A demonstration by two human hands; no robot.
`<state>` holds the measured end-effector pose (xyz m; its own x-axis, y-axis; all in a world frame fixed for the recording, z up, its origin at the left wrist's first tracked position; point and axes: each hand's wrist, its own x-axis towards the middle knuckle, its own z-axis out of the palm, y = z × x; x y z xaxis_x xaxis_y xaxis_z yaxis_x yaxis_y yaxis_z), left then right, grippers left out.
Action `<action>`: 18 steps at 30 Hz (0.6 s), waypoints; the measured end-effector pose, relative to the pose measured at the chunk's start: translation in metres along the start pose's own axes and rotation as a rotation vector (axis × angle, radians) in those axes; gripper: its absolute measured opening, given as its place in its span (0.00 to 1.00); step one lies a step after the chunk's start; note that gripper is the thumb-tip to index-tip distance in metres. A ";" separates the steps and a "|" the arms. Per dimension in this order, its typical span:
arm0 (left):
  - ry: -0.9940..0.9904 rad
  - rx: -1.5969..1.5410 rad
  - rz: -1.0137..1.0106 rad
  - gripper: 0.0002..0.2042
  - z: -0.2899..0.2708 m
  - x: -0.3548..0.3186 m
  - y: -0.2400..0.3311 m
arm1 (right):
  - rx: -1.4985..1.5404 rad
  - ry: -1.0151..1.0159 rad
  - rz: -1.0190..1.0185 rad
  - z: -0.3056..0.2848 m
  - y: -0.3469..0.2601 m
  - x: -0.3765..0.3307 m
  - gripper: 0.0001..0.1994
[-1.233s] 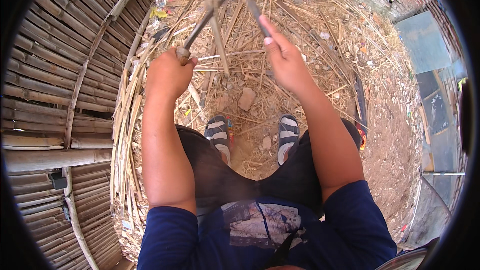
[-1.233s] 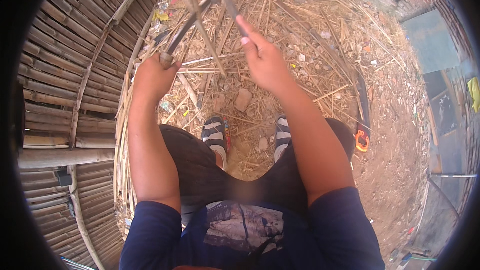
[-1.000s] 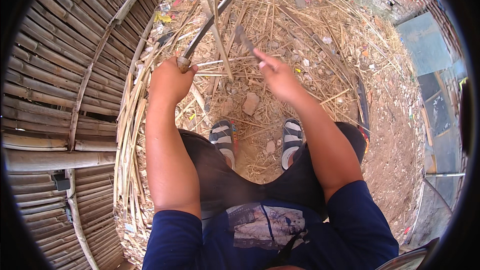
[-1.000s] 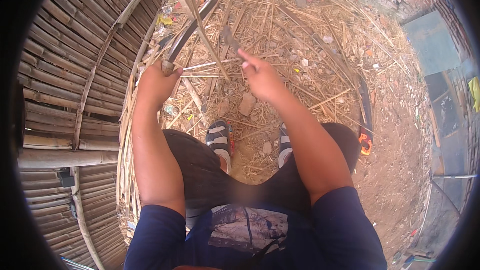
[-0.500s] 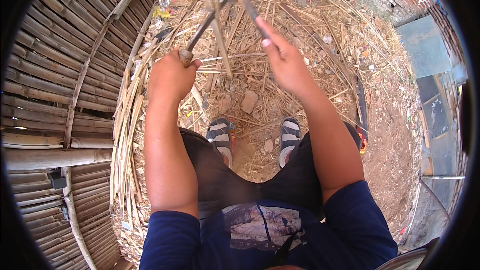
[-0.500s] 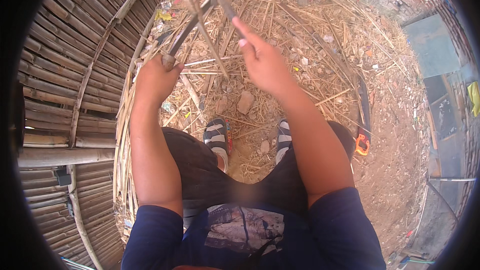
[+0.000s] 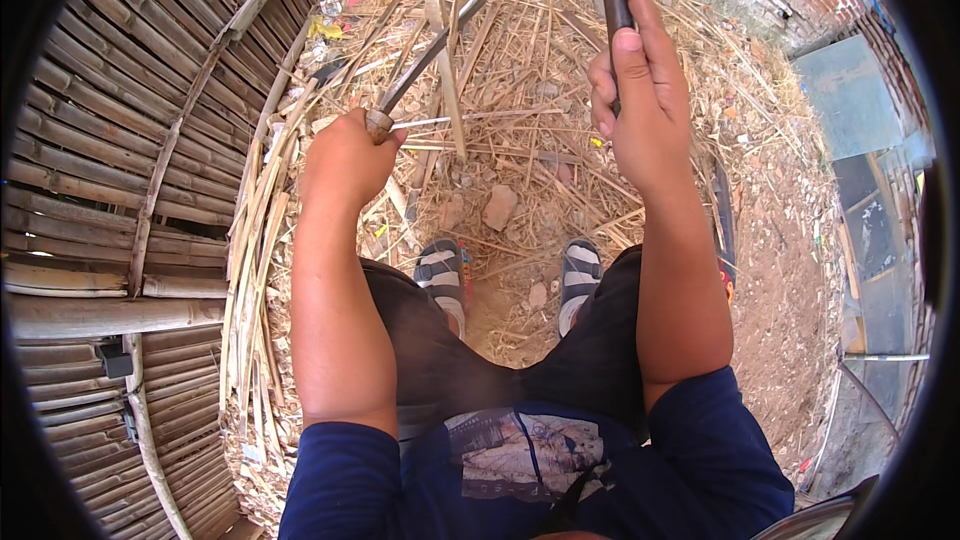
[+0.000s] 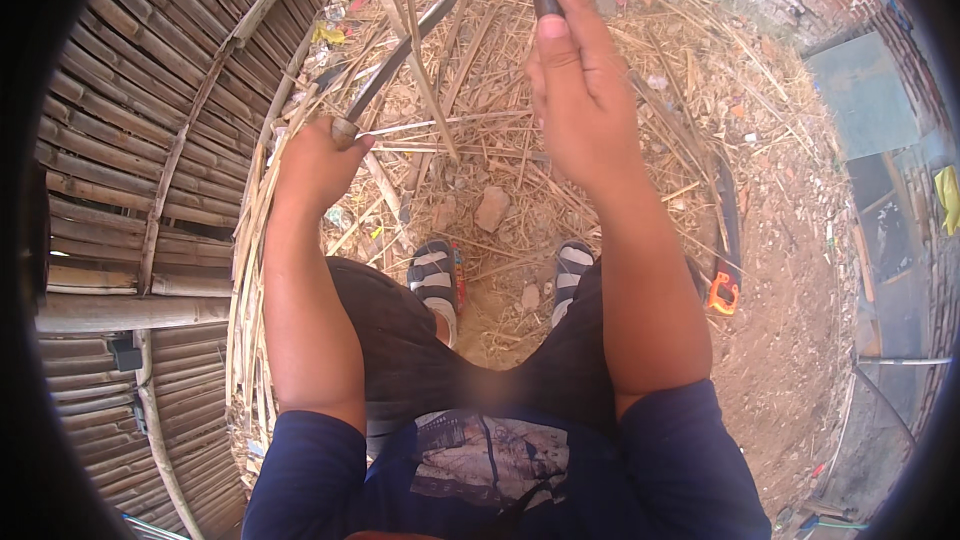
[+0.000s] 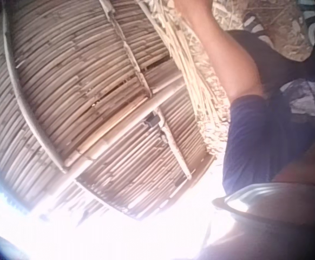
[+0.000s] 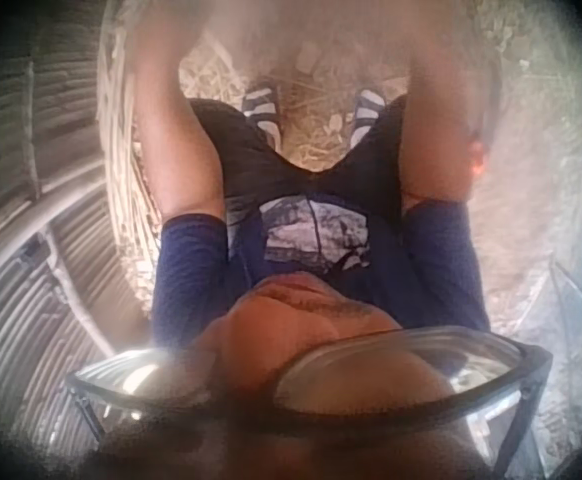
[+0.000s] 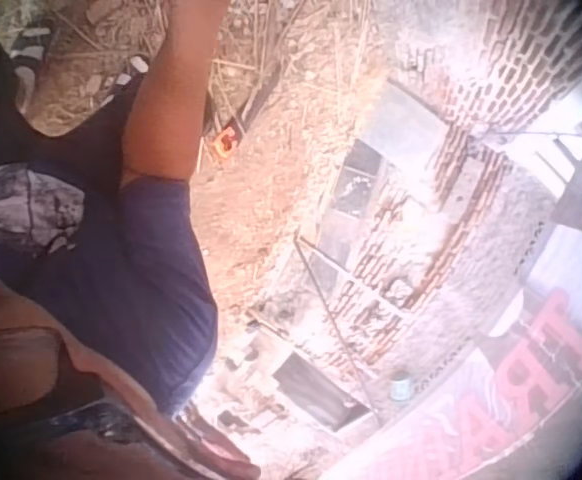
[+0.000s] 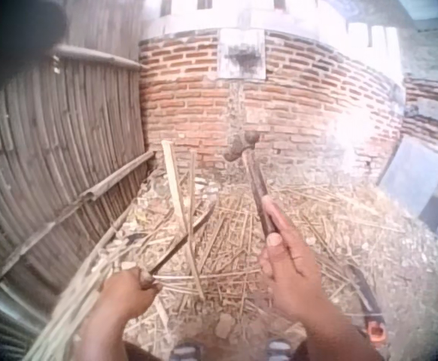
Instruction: The person uses a knife and a hammer to split a bamboo stick into thin strips, then peels off outer layers by hand.
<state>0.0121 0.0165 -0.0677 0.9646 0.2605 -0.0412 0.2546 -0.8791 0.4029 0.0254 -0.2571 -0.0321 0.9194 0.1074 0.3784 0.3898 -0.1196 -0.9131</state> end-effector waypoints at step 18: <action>-0.022 0.030 0.005 0.22 0.002 -0.001 0.000 | 0.085 -0.050 -0.036 0.017 0.005 -0.008 0.23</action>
<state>0.0114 0.0156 -0.0698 0.9670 0.2478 -0.0596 0.2517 -0.8919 0.3758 0.0194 -0.2417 -0.0423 0.9004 0.1598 0.4046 0.4142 -0.0308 -0.9097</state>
